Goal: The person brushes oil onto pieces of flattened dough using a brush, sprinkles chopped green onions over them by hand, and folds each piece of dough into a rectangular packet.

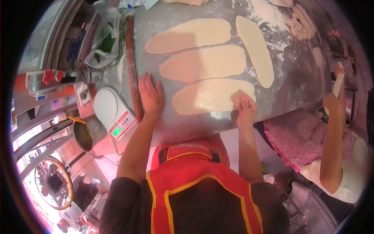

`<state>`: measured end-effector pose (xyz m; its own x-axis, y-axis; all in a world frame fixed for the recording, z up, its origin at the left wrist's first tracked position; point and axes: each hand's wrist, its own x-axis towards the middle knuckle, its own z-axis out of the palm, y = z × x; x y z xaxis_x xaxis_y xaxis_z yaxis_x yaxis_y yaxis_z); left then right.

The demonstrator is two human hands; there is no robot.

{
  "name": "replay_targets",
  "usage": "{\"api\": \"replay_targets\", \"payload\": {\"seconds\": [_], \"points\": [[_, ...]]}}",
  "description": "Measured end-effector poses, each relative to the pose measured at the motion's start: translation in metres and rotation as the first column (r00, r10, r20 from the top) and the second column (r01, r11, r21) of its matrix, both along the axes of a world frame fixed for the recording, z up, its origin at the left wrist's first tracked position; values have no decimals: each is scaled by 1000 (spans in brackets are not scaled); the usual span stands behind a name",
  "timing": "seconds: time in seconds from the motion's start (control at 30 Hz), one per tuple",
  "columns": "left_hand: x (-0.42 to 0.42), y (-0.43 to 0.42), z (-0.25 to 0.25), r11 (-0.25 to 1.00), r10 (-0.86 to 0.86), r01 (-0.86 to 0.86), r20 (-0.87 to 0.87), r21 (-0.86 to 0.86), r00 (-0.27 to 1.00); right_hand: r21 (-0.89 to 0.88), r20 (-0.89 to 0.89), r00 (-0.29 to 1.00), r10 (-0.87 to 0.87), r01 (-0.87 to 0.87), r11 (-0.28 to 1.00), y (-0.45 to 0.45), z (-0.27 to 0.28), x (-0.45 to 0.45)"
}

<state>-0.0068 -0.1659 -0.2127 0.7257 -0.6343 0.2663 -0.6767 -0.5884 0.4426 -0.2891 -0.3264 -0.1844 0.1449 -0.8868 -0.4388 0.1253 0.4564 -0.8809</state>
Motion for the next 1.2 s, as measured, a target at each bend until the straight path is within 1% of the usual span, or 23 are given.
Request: {"api": "replay_targets", "payload": {"seconds": [0.1, 0.13, 0.23, 0.33, 0.4, 0.43, 0.47, 0.57, 0.67, 0.7, 0.77, 0.87, 0.97, 1.0, 1.1, 1.13, 1.2], "points": [[-2, 0, -1, 1000, 13, -13, 2, 1, 1000, 2, -4, 998, -68, 68, 998, -30, 7, 11], [-3, 0, 0, 1000, 20, -20, -8, 15, 1000, -83, -50, 999, -22, 18, 996, -44, 4, 18], [-1, 0, 1, 999, 21, -21, -2, 35, 1000, -158, 179, 980, -92, 121, 980, -66, 12, 65], [0, -2, 2, 998, 26, -26, -12, 55, 1000, -163, 70, 990, 120, -107, 981, -64, 14, 101], [-1, -2, 2, 997, 39, -37, -26, 70, 999, -185, 37, 999, 26, -19, 983, -84, -1, 93], [-1, -2, 2, 996, 40, -38, -32, 76, 999, -197, 23, 1000, -20, 24, 980, -90, 2, 96], [0, -2, 2, 996, 43, -40, -38, 81, 998, -219, -23, 999, 33, -37, 975, -88, 3, 99], [0, -3, 4, 996, 45, -42, -38, 77, 998, -207, -87, 981, 171, -186, 961, -96, 14, 118], [1, -3, 6, 995, 41, -36, -51, 88, 998, -201, 95, 995, -20, 39, 979, -140, -3, 148], [2, -4, 6, 996, 41, -37, -39, 87, 998, -199, 140, 983, 117, -87, 976, -146, -9, 162], [2, -3, 5, 995, 36, -33, -24, 91, 999, -203, 219, 902, 372, -331, 922, -146, -13, 187], [2, -4, 7, 996, 50, -44, -70, 82, 996, -190, 72, 973, 220, -204, 960, -152, -4, 206], [2, -6, 11, 997, 54, -50, -66, 66, 996, -195, 111, 976, 185, -161, 967, -161, -1, 203], [2, -7, 11, 998, 51, -48, -63, 48, 997, -217, 67, 959, 275, -255, 942, -159, -4, 202], [4, -3, 11, 999, 30, -29, -53, 24, 998, -225, -68, 948, 311, -318, 921, -163, 0, 209], [5, -4, 11, 999, 34, -33, -52, 21, 998, -203, 42, 959, 280, -267, 942, -168, 4, 214], [4, -6, 12, 999, 36, -35, -63, 18, 997, -179, 52, 912, 407, -393, 902, -164, 4, 220]]}}
